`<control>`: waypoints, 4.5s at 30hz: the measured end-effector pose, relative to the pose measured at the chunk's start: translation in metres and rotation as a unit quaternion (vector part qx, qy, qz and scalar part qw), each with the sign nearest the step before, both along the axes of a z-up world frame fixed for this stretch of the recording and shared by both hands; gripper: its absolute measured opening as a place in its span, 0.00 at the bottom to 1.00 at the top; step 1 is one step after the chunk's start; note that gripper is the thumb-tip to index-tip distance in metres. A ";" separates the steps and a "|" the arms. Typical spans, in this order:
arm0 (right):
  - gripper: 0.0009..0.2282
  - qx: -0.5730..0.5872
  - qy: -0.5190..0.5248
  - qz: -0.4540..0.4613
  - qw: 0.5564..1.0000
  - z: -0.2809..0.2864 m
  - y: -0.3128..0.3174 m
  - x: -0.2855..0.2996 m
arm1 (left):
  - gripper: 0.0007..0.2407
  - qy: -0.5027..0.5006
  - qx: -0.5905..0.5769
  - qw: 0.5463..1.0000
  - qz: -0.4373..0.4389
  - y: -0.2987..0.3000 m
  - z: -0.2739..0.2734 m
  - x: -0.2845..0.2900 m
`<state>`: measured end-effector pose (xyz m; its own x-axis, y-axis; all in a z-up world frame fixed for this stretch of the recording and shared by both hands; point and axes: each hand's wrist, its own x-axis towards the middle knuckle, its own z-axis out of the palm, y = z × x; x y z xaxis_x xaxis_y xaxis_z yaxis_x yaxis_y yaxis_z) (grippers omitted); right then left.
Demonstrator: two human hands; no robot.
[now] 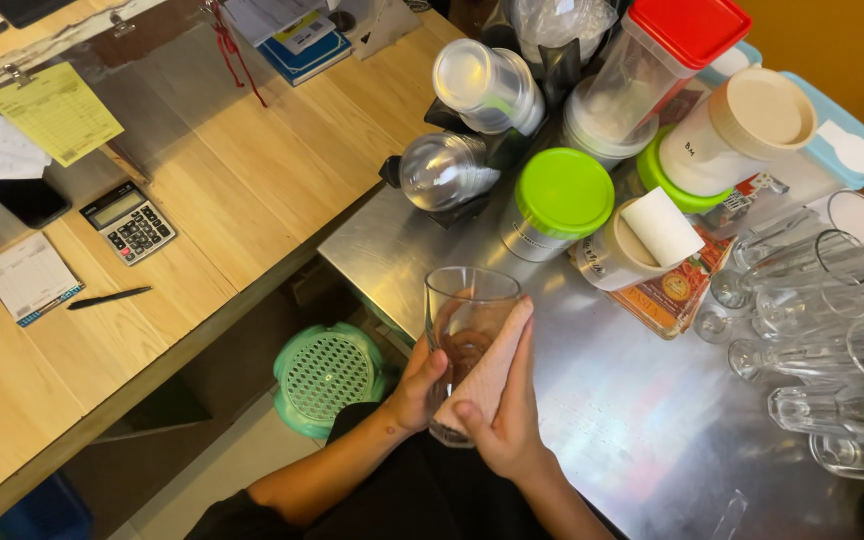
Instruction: Cleaning and polishing various drinking glasses using a cloth.
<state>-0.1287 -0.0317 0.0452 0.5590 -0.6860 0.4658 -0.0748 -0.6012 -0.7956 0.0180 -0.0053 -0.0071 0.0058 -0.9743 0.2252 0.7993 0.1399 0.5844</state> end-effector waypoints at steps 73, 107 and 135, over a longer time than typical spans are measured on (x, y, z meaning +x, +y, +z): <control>0.39 0.350 -0.302 -0.116 0.879 -0.050 -0.036 0.005 | 0.39 -0.104 -0.016 0.993 -0.055 -0.026 0.002 0.015; 0.37 0.046 0.024 -0.156 0.986 -0.034 -0.003 0.013 | 0.26 -0.121 0.068 0.984 0.111 -0.033 -0.003 0.001; 0.31 -0.099 0.001 -0.042 0.994 0.012 -0.033 -0.007 | 0.32 -0.053 0.073 0.995 0.043 -0.007 0.002 -0.026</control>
<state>-0.1356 -0.0643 0.0573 0.5045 -0.6255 0.5951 -0.1328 -0.7373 -0.6624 -0.0084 -0.0119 -0.0049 0.0750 -0.9935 0.0853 0.7213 0.1132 0.6833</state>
